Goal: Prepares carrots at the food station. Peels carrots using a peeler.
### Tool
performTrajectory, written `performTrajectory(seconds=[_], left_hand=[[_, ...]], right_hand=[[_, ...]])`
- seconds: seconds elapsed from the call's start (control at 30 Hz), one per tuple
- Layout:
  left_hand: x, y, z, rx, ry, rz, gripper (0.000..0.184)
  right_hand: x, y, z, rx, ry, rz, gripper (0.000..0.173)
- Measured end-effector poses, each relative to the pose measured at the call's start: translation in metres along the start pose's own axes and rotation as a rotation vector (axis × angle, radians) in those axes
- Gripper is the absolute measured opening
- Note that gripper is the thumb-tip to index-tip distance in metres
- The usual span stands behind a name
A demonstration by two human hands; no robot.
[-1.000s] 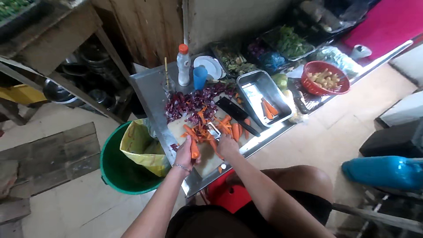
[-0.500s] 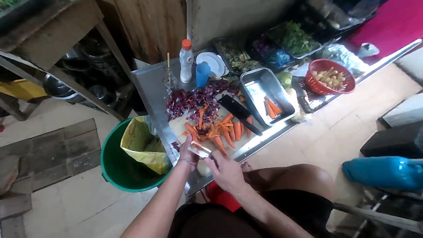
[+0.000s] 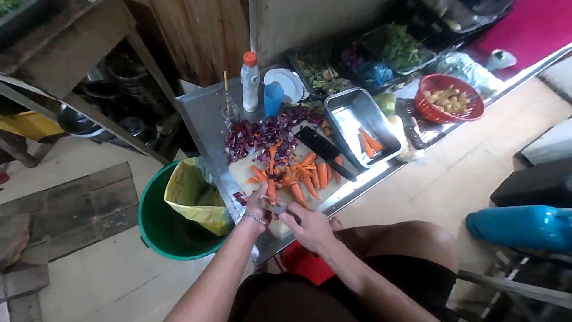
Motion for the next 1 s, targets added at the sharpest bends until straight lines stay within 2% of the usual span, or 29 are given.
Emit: performTrajectory(seconds=[0.23, 0.4, 0.57, 0.7, 0.77, 0.87, 1.0], left_hand=[[-0.002, -0.005, 0.004, -0.004, -0.090, -0.030, 0.052], [-0.004, -0.010, 0.003, -0.021, -0.039, -0.087, 0.051], [-0.006, -0.012, -0.004, 0.016, 0.012, -0.139, 0.042], [-0.017, -0.005, 0.009, 0.103, -0.069, -0.116, 0.052], [-0.017, -0.002, 0.006, 0.132, -0.067, -0.075, 0.056], [-0.003, -0.002, -0.011, 0.097, 0.047, -0.062, 0.057], [0.000, 0.004, -0.019, 0.069, 0.174, -0.004, 0.054]], right_hand=[[0.000, -0.007, -0.005, -0.034, 0.048, -0.134, 0.058], [0.012, 0.005, -0.002, -0.037, 0.114, -0.180, 0.058], [0.043, 0.034, 0.011, -0.058, 0.049, -0.066, 0.059], [0.065, 0.069, 0.012, -0.002, -0.092, 0.269, 0.062], [0.064, 0.077, 0.014, 0.088, -0.144, 0.363, 0.065], [0.045, 0.052, 0.008, 0.237, -0.096, 0.347, 0.059], [0.005, -0.002, 0.000, 0.126, -0.020, 0.175, 0.052]])
Point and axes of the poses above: each hand's wrist, its own x-axis towards the middle knuckle, its own z-axis out of the palm, y = z × x, the point moved 9 cm from there along x, towards the middle knuckle, and after that the axes turned 3 degrees about y, right-handed, at the moved point
